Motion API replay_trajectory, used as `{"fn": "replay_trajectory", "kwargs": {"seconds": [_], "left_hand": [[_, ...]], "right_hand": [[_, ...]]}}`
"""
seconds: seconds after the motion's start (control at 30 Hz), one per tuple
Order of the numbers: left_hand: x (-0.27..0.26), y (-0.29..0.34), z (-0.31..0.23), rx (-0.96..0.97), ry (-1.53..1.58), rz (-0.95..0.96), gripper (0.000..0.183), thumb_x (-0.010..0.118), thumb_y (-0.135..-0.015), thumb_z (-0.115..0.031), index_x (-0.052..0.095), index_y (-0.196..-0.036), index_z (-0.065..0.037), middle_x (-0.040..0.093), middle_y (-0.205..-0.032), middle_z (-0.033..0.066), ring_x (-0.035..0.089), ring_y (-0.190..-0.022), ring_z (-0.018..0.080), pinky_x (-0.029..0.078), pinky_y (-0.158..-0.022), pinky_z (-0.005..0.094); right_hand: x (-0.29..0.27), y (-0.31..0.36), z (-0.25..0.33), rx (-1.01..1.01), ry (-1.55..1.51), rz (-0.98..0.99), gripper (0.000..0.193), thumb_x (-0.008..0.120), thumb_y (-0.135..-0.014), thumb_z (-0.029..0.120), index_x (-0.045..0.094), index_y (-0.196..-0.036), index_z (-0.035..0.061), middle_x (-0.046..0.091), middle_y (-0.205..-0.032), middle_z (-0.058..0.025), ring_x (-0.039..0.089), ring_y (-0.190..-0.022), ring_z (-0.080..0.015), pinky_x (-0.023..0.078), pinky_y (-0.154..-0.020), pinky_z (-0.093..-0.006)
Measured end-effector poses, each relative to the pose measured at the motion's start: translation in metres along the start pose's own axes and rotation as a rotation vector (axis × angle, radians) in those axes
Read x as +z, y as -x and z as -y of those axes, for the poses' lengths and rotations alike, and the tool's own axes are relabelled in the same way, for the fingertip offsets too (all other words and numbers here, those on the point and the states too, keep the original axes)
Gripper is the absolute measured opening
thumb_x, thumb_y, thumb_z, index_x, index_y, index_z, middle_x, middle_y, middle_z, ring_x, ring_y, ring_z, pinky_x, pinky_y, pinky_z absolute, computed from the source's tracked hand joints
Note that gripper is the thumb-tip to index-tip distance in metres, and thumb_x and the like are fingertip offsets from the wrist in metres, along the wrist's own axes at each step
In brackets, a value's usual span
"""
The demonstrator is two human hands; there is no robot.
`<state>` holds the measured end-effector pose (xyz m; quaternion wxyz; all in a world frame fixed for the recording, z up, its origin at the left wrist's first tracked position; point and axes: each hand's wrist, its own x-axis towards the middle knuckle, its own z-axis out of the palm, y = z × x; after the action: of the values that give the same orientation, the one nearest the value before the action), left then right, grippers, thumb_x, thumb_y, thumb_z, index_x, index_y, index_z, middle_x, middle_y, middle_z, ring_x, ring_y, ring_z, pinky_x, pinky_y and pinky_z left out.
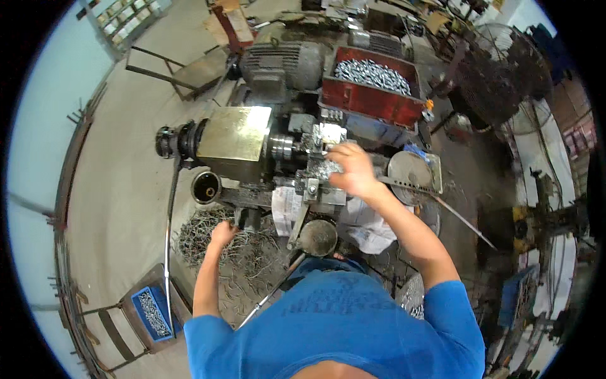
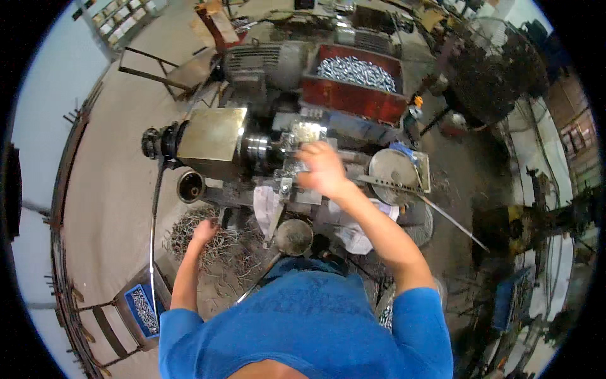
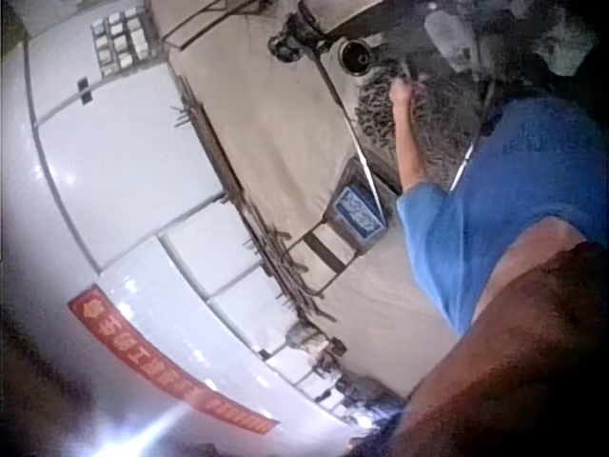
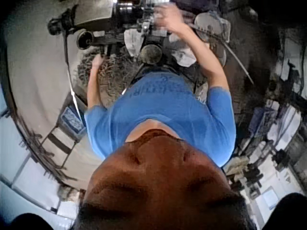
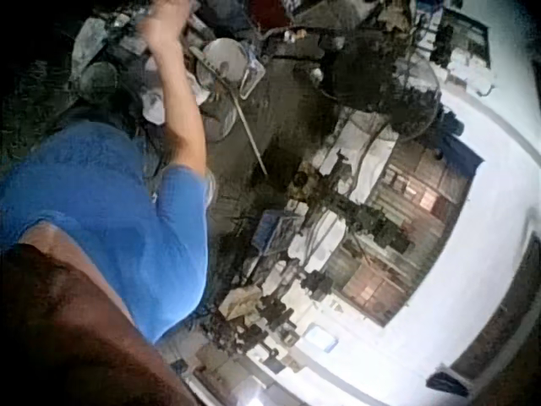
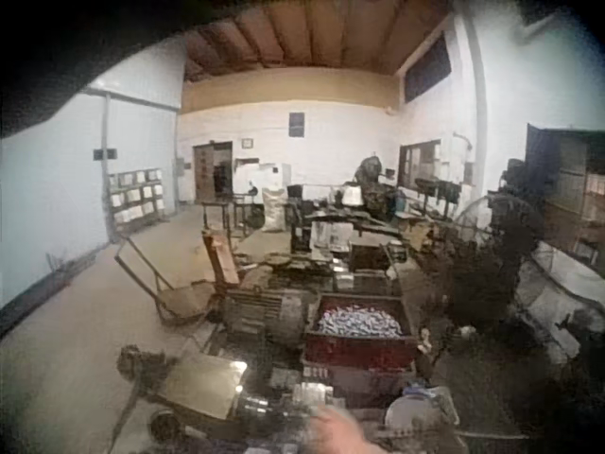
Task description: The person operates a manual lathe machine to thread or process metal rods, using levers to control the machine and handling finished parts.
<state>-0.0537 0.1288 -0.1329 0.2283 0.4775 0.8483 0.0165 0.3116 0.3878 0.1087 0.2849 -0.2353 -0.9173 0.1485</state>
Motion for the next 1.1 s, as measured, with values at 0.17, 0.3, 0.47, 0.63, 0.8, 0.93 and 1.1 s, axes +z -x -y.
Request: {"fn": "replay_trajectory", "kwargs": {"seconds": [0.17,0.3,0.47,0.63,0.8,0.93,1.1], "left_hand": [[-0.157,0.094,0.036,-0.193,0.26,-0.892,0.029,0.051,-0.085,-0.03,0.06,-0.102,-0.009,0.063,-0.079,0.0182,0.061,-0.073,0.0359,0.047,-0.062,0.0424],[-0.081,0.137,0.074,-0.5,0.071,-0.685,0.051,0.054,-0.076,-0.055,0.059,-0.08,-0.005,0.062,-0.071,0.0185,0.06,-0.071,0.0376,0.046,-0.064,0.0463],[-0.077,0.177,-0.031,-0.531,0.142,-0.591,0.047,0.066,-0.069,-0.047,0.056,-0.079,-0.002,0.061,-0.075,0.0191,0.06,-0.076,0.0377,0.047,-0.067,0.0443],[-0.102,0.168,-0.022,-0.308,0.433,-0.392,0.028,0.068,-0.073,-0.026,0.055,-0.076,0.0,0.059,-0.064,0.0149,0.059,-0.053,0.0226,0.046,-0.049,0.0357],[-0.088,0.166,0.021,-0.235,0.863,-0.194,0.016,0.062,-0.079,-0.013,0.058,-0.078,0.002,0.058,-0.061,0.0087,0.056,-0.047,0.0158,0.044,-0.041,0.0307],[-0.088,0.123,0.03,-0.195,0.858,-0.147,0.014,0.06,-0.08,-0.01,0.057,-0.08,0.004,0.059,-0.062,0.0074,0.057,-0.049,0.0158,0.047,-0.043,0.0296],[-0.096,0.098,0.01,-0.229,1.095,-0.156,0.013,0.059,-0.079,-0.008,0.056,-0.08,0.005,0.056,-0.061,0.0083,0.057,-0.049,0.0165,0.049,-0.044,0.0271]], "right_hand": [[0.073,-0.068,-0.006,-0.063,0.435,0.449,0.026,0.062,-0.054,0.02,0.067,-0.072,0.002,0.06,-0.098,-0.0148,0.052,-0.095,-0.0311,0.032,-0.097,-0.0385],[0.09,-0.065,-0.032,-0.093,0.319,0.382,0.022,0.062,-0.051,0.019,0.064,-0.062,0.0011,0.059,-0.078,-0.0156,0.052,-0.087,-0.0321,0.04,-0.086,-0.0375],[0.101,-0.063,-0.026,-0.106,0.38,0.415,0.022,0.061,-0.057,0.019,0.066,-0.069,0.001,0.062,-0.082,-0.0158,0.054,-0.091,-0.0309,0.04,-0.089,-0.0348],[0.085,-0.06,-0.023,-0.111,0.562,0.499,0.023,0.063,-0.059,0.025,0.067,-0.07,0.0052,0.063,-0.084,-0.0159,0.054,-0.092,-0.029,0.034,-0.092,-0.0357],[0.004,-0.061,-0.006,-0.131,0.467,0.323,0.03,0.062,-0.057,0.026,0.068,-0.073,0.0014,0.06,-0.082,-0.016,0.051,-0.092,-0.0308,0.032,-0.096,-0.0391],[-0.065,-0.067,-0.062,0.041,0.426,-0.047,0.046,0.064,-0.054,0.017,0.061,-0.097,0.0027,0.051,-0.109,-0.0198,0.045,-0.099,-0.0338,0.04,-0.086,-0.0424],[-0.083,-0.007,-0.052,0.149,0.302,-0.176,0.071,0.063,-0.054,0.013,0.047,-0.123,0.0098,0.03,-0.135,-0.0216,0.04,-0.112,-0.0384,0.037,-0.094,-0.0426]]}}
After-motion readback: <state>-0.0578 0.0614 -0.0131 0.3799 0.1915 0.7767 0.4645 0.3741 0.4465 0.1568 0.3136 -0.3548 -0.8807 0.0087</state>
